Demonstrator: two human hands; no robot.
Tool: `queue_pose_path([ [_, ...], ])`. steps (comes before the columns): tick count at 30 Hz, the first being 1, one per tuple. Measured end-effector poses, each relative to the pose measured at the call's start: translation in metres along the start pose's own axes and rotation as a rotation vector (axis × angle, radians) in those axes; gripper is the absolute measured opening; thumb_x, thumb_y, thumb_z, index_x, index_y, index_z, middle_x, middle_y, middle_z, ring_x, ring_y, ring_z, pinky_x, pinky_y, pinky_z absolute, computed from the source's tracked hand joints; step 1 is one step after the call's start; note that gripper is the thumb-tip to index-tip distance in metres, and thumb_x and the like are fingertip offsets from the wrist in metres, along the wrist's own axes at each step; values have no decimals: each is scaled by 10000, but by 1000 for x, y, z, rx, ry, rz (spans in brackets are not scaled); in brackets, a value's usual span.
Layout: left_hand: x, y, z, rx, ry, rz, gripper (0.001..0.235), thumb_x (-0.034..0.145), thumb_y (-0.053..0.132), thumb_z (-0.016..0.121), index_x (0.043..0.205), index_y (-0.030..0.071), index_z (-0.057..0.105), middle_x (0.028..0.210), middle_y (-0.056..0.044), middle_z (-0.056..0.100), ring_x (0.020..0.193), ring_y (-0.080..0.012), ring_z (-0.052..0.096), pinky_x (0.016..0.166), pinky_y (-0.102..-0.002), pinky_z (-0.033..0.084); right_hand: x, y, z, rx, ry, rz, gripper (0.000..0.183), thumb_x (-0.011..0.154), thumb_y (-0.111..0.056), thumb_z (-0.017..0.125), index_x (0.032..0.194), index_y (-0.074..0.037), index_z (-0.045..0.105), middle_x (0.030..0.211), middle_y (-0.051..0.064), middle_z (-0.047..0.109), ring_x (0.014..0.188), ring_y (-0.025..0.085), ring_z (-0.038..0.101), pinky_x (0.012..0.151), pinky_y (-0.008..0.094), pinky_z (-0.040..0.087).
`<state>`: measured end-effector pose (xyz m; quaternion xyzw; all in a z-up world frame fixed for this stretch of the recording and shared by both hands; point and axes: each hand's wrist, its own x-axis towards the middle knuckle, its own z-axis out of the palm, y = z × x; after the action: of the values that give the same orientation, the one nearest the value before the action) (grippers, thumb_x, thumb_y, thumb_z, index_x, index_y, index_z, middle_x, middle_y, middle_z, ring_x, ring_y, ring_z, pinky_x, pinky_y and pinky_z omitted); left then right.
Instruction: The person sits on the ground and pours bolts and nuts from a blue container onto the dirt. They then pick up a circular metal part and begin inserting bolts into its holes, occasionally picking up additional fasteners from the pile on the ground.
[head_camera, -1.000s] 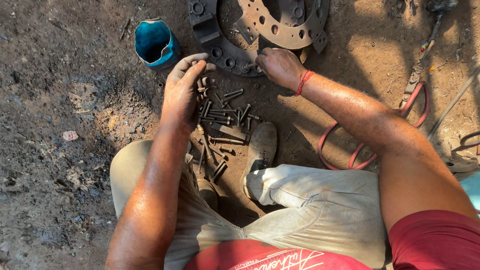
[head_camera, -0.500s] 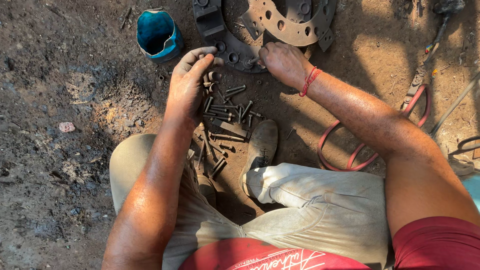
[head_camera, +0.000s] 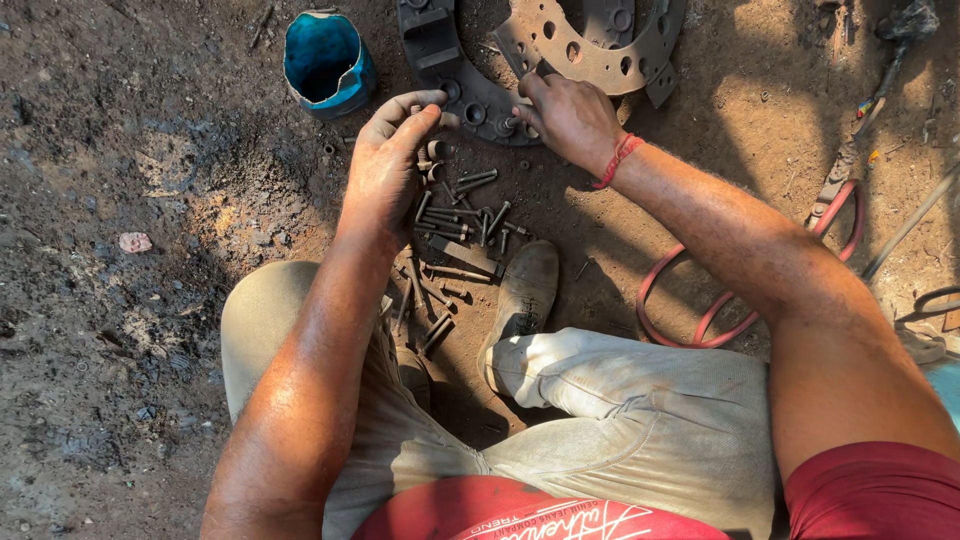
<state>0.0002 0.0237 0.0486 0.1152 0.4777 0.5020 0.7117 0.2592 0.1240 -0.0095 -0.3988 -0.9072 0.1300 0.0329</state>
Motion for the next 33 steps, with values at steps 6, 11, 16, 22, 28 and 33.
queue_pose_path([
  [6, 0, 0, 2, -10, -32, 24, 290, 1014, 172, 636, 1273, 41, 644, 1006, -67, 738, 765, -83, 651, 646, -227, 533, -6, 3, 0, 61, -69, -54, 274, 877, -227, 771, 1019, -17, 668, 913, 163, 647, 820, 366, 674, 690, 482, 557],
  [11, -5, 4, 6, 85, 30, 0, 305, 1007, 189, 627, 1280, 55, 647, 990, -55, 737, 783, -71, 661, 666, -227, 555, -11, 7, 8, -273, -153, -123, 101, 964, -73, 666, 1037, -3, 666, 930, 126, 637, 819, 248, 697, 724, 387, 597],
  [16, -6, 6, 7, 48, 6, 8, 315, 1001, 188, 630, 1282, 48, 641, 998, -57, 740, 801, -81, 664, 681, -234, 564, -7, 7, 10, -391, -123, -139, 382, 1072, -367, 601, 935, -20, 684, 820, 125, 659, 655, 257, 692, 537, 383, 559],
  [22, -2, 1, 0, 46, 2, 24, 304, 1001, 190, 637, 1268, 47, 651, 998, -55, 752, 793, -79, 675, 678, -229, 561, 0, 3, 6, -449, -266, -16, 508, 1148, -495, 534, 909, -82, 709, 765, 111, 683, 649, 266, 694, 571, 426, 559],
  [28, 4, -4, -5, 35, -30, 64, 296, 1012, 193, 649, 1270, 47, 660, 1007, -57, 757, 791, -78, 672, 697, -227, 567, -9, -2, -1, -186, -132, -108, 320, 980, -330, 705, 1156, -63, 698, 900, 129, 683, 783, 295, 708, 647, 435, 584],
  [33, 3, -5, -3, 43, -26, 49, 298, 1011, 198, 647, 1270, 52, 661, 1005, -55, 756, 784, -76, 667, 686, -227, 563, -17, 4, 2, -344, -140, -216, 202, 951, -80, 648, 1144, -21, 653, 951, 98, 669, 866, 228, 721, 754, 367, 612],
])
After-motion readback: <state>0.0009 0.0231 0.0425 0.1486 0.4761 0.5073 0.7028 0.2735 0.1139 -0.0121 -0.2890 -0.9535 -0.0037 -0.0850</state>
